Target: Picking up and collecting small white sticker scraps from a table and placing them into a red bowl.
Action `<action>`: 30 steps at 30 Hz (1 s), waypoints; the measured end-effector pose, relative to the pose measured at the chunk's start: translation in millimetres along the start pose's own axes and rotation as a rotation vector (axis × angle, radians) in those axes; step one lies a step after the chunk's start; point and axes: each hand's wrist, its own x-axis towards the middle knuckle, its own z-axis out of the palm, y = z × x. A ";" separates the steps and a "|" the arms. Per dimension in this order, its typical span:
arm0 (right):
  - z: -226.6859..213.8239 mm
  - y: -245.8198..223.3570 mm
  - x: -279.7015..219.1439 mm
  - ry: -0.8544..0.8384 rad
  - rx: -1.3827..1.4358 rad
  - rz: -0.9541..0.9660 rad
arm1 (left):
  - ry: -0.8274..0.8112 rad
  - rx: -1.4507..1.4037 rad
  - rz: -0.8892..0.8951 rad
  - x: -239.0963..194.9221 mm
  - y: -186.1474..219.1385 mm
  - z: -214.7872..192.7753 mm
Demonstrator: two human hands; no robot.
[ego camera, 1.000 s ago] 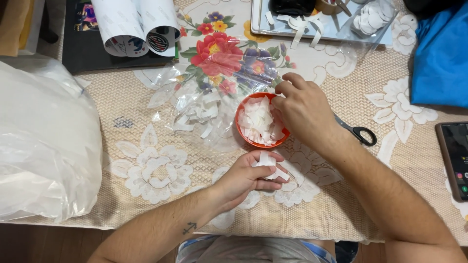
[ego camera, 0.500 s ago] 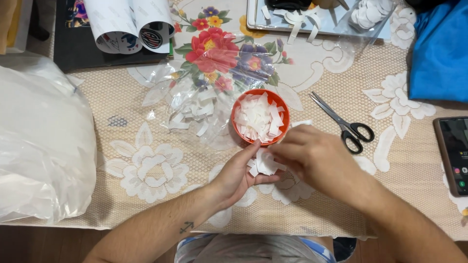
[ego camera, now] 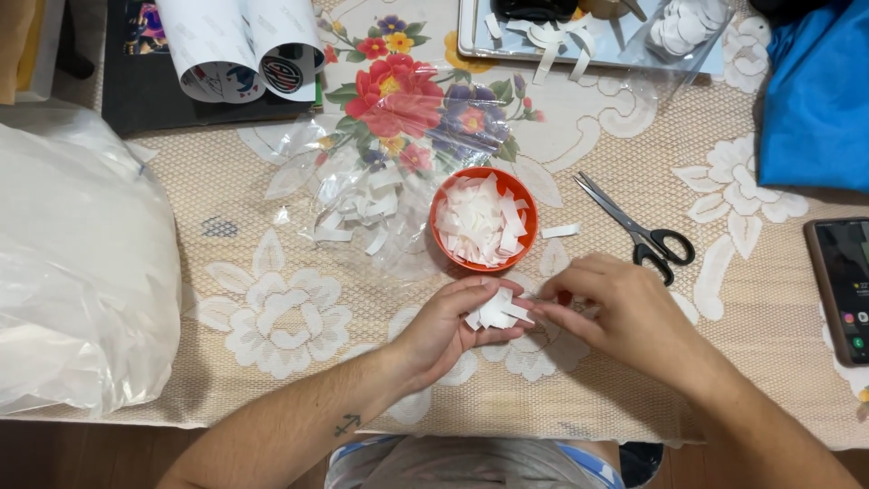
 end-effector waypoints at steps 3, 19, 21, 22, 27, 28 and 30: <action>17.3 8.7 -9.4 -0.015 0.159 0.220 | 0.002 -0.017 0.009 0.5 -1.4 -1.4; 23.3 17.6 -16.6 0.181 0.582 0.342 | 0.048 -0.016 0.024 -0.4 1.1 3.4; 16.0 9.3 -16.9 0.266 0.476 0.244 | 0.039 -0.005 0.022 -0.3 1.7 4.4; 15.3 1.5 -17.9 0.296 0.369 0.170 | 0.043 -0.004 0.018 0.1 1.0 4.8; 29.1 -8.9 -14.6 0.299 -0.087 -0.347 | 0.176 0.023 -0.065 -3.4 11.4 14.5; 30.7 -6.2 -11.2 0.225 -0.055 -0.323 | 0.176 0.024 -0.080 -3.5 10.9 13.7; 24.1 -8.9 0.9 0.149 -0.024 -0.301 | 0.176 0.025 -0.093 -2.8 8.3 10.5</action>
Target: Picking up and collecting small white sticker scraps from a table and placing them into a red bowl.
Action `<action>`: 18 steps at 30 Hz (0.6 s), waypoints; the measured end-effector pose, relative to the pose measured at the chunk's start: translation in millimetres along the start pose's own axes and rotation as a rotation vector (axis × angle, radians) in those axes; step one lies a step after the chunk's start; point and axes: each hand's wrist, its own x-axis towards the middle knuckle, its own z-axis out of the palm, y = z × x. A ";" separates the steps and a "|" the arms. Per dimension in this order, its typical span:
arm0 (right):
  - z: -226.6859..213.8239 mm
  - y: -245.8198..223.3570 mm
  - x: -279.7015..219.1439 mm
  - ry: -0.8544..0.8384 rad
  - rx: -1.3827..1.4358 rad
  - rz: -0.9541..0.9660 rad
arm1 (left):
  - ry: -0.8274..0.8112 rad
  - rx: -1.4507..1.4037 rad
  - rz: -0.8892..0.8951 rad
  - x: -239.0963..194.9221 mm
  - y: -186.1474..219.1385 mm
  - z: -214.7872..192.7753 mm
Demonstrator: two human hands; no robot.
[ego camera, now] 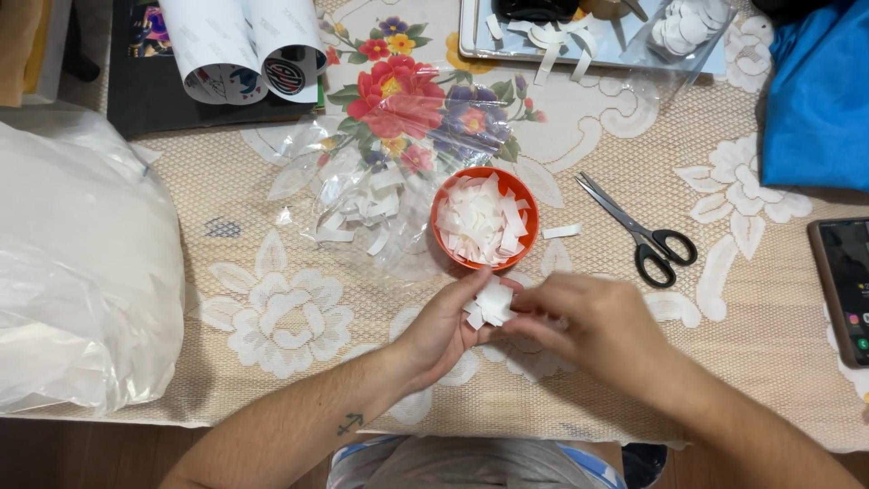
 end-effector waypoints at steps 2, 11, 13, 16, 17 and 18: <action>-14.0 -4.7 20.1 0.153 0.080 0.264 | -0.172 -0.043 0.100 2.8 -5.6 -3.8; -18.9 6.5 73.1 -0.327 -0.532 0.327 | -0.175 -0.052 0.107 15.5 -14.4 -15.9; -6.2 22.5 75.9 -0.339 -0.572 0.320 | -0.180 -0.050 0.105 14.2 -14.2 -16.5; 3.3 37.4 85.0 -0.346 -0.620 0.300 | -0.194 -0.035 0.107 14.5 -13.7 -15.8; 5.5 40.5 88.9 -0.348 -0.626 0.283 | -0.200 -0.028 0.110 14.6 -14.0 -15.9; 5.5 39.6 88.7 -0.349 -0.626 0.281 | -0.199 -0.030 0.112 13.7 -13.2 -15.3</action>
